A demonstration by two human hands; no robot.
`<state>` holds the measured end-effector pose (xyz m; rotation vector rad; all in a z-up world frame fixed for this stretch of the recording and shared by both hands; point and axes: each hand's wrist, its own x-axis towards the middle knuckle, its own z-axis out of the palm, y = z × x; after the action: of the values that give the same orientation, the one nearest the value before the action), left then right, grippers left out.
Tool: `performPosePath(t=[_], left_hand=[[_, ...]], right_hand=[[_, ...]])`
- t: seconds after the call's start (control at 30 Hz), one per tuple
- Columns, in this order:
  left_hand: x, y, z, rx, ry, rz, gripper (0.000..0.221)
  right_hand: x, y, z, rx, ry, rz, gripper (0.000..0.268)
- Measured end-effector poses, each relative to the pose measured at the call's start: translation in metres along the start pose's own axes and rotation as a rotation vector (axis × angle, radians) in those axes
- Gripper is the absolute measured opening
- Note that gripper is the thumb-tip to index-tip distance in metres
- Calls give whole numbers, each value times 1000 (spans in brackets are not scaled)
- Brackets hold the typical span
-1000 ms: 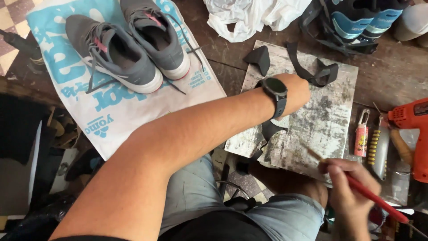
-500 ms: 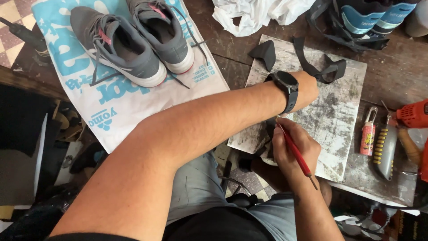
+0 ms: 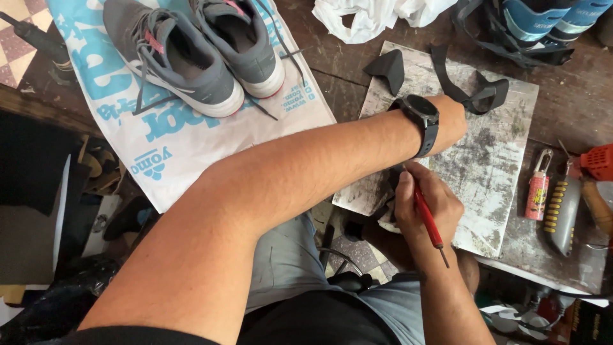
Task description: Applying adhesive to the interior of sneakers and fitting hand-cut lining material.
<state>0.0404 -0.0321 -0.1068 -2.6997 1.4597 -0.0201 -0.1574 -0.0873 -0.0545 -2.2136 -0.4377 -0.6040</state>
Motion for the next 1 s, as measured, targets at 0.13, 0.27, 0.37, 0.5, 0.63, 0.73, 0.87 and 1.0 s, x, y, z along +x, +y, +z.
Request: performPosePath(t=[0.13,0.27,0.37,0.5,0.63,0.73,0.87,1.0], left_hand=[[6,-1,14,34,37,17,33],[7,1,18,37,87,-13,31],[7,4,19,28,98,-51,31],[12,2,24,14,104,-72,30],[34,-1,25,-119,90,-165,27],[39,-12,8,-223,-354,-11,25],[39,-9,19,-104,-212,78,25],[35,-11,33,58,-35,186,30]], right_hand=[[-1,3,2,-24,3,-29,19],[1,7,5,-18,25,-25,19],[0,6,5,9,5,30,18],[-5,7,4,32,-28,132,14],[-1,-1,2,62,-24,177,15],[0,1,2,99,-34,137,16],[0,8,1,91,-62,106,13],[0,18,2,106,-89,73,11]])
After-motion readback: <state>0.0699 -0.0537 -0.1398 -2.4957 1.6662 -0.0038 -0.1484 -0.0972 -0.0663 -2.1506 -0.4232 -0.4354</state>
